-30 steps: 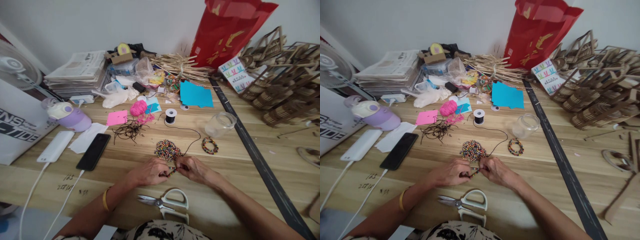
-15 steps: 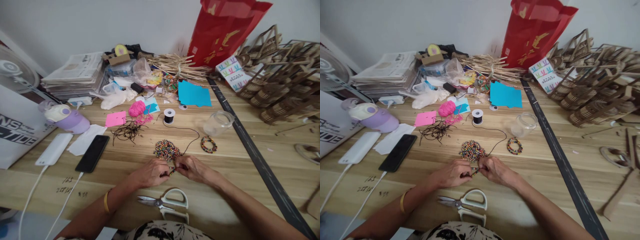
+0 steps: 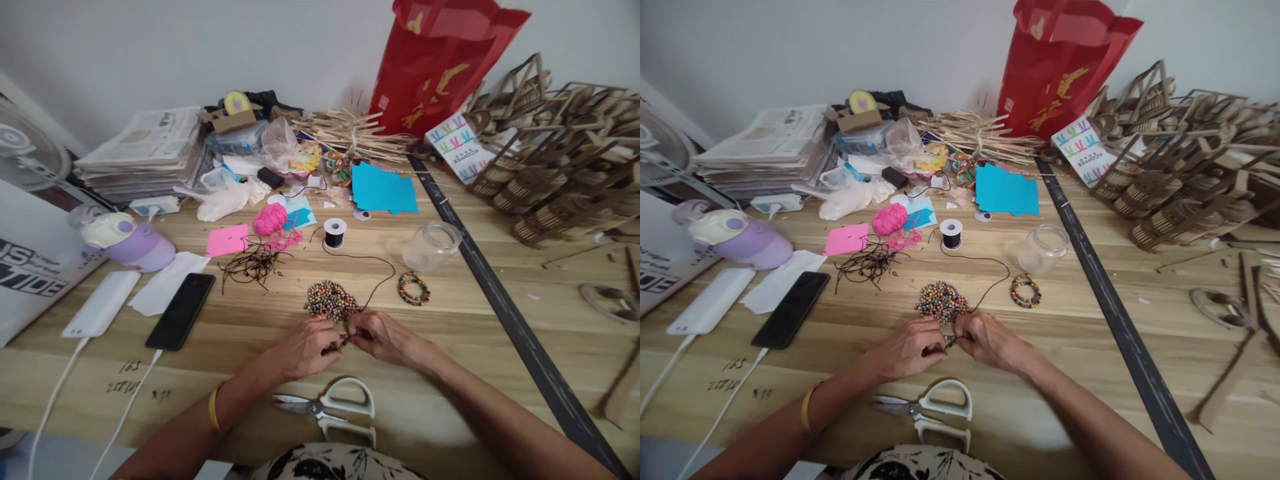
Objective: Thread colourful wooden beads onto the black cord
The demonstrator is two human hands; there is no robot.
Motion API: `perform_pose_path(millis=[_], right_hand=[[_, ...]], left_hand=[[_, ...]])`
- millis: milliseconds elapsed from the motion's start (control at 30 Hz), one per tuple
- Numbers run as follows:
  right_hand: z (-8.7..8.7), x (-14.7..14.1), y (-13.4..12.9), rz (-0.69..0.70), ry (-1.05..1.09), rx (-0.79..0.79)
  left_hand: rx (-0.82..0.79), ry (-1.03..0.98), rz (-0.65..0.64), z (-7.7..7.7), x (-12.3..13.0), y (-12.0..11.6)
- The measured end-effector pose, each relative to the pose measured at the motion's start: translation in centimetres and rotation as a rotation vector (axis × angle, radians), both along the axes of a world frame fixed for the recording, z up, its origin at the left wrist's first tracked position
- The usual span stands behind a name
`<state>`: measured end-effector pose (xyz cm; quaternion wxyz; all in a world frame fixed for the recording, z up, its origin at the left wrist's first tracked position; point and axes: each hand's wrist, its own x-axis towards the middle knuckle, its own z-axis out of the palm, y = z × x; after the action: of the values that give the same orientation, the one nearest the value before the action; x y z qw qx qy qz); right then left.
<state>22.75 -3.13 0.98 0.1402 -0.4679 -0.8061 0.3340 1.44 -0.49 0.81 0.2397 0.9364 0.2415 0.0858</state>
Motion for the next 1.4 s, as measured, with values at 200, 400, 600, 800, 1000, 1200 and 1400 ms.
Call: perform_pose_path(millis=[200, 400, 600, 800, 1000, 1200, 1400], right_hand=[[-0.2, 0.0, 0.0, 0.006, 0.022, 0.019], [-0.1, 0.0, 0.1, 0.002, 0.021, 0.027], [-0.1, 0.0, 0.1, 0.002, 0.028, 0.04], [0.1, 0.0, 0.1, 0.006, 0.02, 0.028], [0.2, -0.1, 0.1, 0.011, 0.006, 0.026], [-0.1, 0.0, 0.2, 0.017, -0.002, 0.024], [0.1, 0.0, 0.2, 0.019, 0.013, 0.015]], left_hand=[[0.033, -0.004, -0.018, -0.2, 0.2, -0.1], [0.039, -0.002, -0.014, -0.4, 0.2, -0.1], [0.081, -0.026, -0.004, -0.6, 0.5, -0.1], [0.088, -0.005, 0.003, -0.6, 0.8, -0.1], [0.089, 0.018, -0.007, -0.1, 1.1, -0.1], [0.095, -0.003, -0.002, -0.1, 1.1, -0.2], [0.097, -0.032, -0.009, -0.4, 1.1, -0.2]])
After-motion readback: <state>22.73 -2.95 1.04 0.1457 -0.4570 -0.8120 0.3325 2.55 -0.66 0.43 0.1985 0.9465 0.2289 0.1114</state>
